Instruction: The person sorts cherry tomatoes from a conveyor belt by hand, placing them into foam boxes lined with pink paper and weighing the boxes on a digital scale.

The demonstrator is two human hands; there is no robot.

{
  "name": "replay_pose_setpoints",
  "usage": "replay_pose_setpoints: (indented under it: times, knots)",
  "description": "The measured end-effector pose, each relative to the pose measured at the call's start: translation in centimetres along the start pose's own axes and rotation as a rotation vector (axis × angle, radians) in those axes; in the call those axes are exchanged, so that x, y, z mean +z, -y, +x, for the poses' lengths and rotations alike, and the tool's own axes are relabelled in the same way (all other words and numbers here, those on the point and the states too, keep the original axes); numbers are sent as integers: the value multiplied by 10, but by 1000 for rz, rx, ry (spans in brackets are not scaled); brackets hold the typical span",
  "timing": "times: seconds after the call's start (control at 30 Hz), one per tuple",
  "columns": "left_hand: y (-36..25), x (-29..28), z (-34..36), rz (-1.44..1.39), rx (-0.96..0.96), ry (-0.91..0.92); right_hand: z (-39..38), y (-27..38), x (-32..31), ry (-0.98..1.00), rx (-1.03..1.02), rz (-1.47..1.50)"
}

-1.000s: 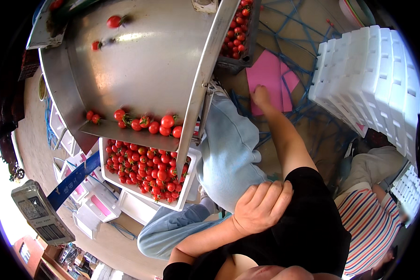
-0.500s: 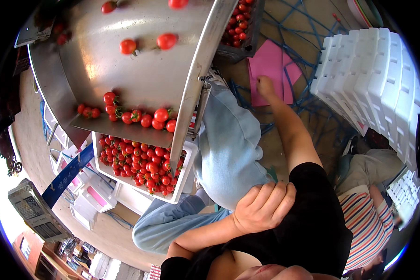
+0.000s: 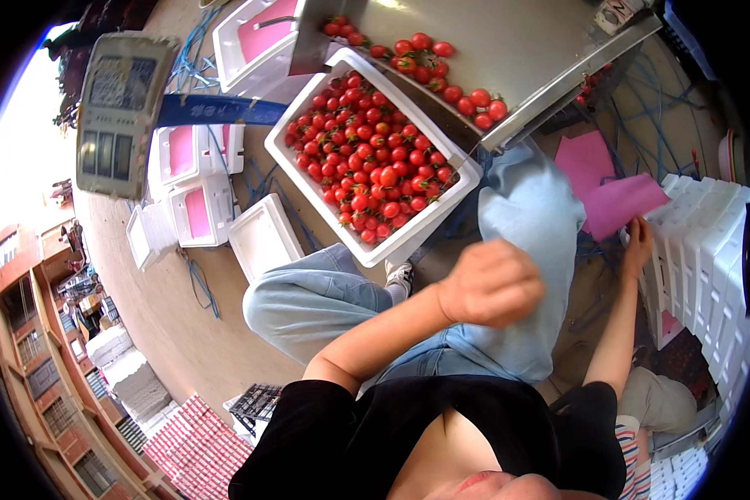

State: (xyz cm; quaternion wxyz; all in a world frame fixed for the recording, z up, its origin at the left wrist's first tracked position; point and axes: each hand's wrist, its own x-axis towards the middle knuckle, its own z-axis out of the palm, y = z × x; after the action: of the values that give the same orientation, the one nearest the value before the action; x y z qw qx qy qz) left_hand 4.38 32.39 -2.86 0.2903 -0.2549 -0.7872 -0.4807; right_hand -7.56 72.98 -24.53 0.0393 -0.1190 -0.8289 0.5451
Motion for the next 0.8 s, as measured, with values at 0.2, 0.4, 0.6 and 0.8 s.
replay_pose_setpoints:
  times: [0.2,0.4,0.6,0.8]
  knots:
    - [46,-109,-86,870,-768,238,-36,192,-34,-182,-446,122]
    - [17,-92,-121,692,-874,203,-107,371,71,122,-817,243]
    - [-46,-149,-101,624,-774,-176,-199,444,266,675,-1216,-31]
    - [-121,-272,-161,871,-690,-658,-208,329,408,936,-1264,-471]
